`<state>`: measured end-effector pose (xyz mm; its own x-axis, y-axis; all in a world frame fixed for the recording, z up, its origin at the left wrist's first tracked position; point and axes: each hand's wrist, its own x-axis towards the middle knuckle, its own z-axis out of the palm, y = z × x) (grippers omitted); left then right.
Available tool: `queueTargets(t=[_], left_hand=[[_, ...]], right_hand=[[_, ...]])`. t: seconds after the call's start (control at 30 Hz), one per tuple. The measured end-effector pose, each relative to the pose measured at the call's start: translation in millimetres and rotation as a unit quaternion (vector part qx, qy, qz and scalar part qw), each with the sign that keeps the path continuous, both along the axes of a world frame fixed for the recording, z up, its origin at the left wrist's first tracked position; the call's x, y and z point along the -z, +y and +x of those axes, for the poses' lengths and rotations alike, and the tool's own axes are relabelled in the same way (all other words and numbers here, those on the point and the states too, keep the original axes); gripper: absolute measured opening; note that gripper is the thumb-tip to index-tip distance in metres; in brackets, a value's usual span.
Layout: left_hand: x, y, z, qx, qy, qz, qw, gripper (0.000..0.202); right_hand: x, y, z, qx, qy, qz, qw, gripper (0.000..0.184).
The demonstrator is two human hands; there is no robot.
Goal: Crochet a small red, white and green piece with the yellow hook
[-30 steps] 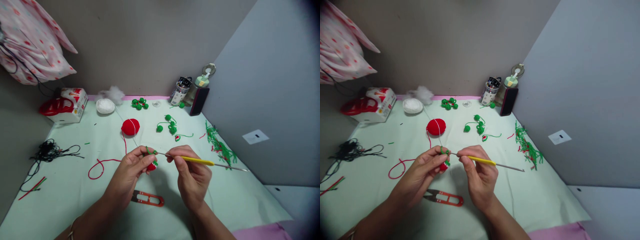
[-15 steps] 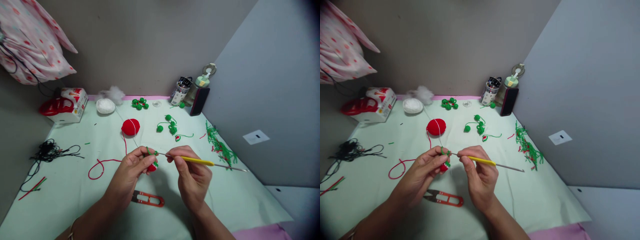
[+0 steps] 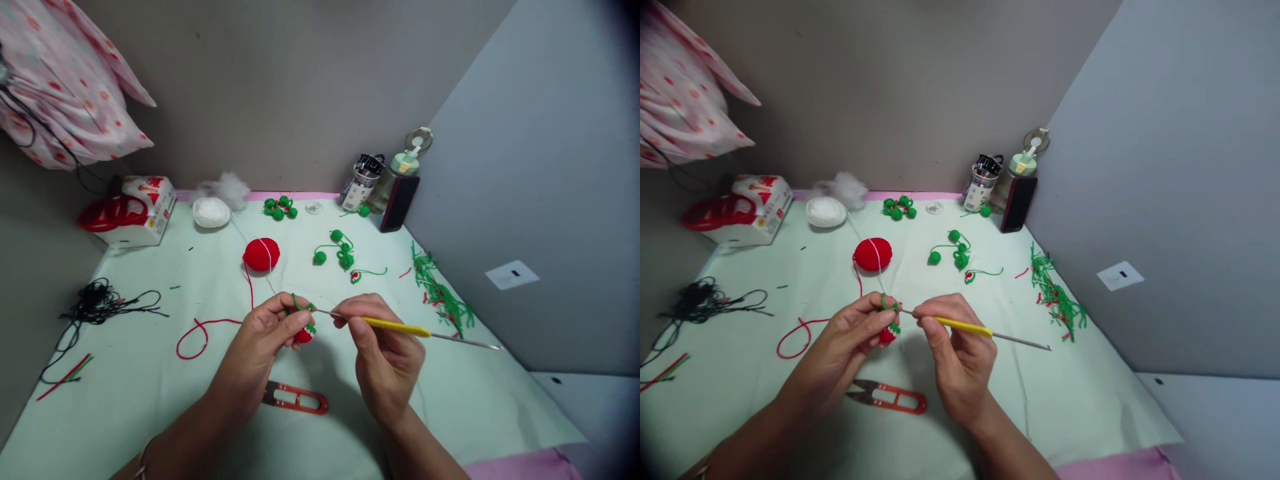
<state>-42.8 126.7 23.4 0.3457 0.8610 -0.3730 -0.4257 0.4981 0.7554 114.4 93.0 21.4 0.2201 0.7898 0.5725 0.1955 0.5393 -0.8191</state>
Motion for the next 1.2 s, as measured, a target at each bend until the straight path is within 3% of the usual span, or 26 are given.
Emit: queueTargets(t=[0.4, 0.87, 1.2], left_hand=[[0.4, -1.5, -0.5, 0.000, -0.002, -0.001, 1.000, 0.020], [2.6, -1.2, -0.8, -0.001, 0.007, 0.027, 1.000, 0.018], [0.7, -1.5, -0.7, 0.001, 0.016, 0.022, 1.000, 0.015]], right_hand=[[0.8, -2.2, 0.3, 0.014, -0.030, 0.009, 0.999, 0.028], [-0.2, -6.7, -0.7, 0.049, -0.190, 0.096, 0.976, 0.037], [-0.3, -4.4, -0.8, 0.053, -0.185, 0.094, 0.977, 0.039]])
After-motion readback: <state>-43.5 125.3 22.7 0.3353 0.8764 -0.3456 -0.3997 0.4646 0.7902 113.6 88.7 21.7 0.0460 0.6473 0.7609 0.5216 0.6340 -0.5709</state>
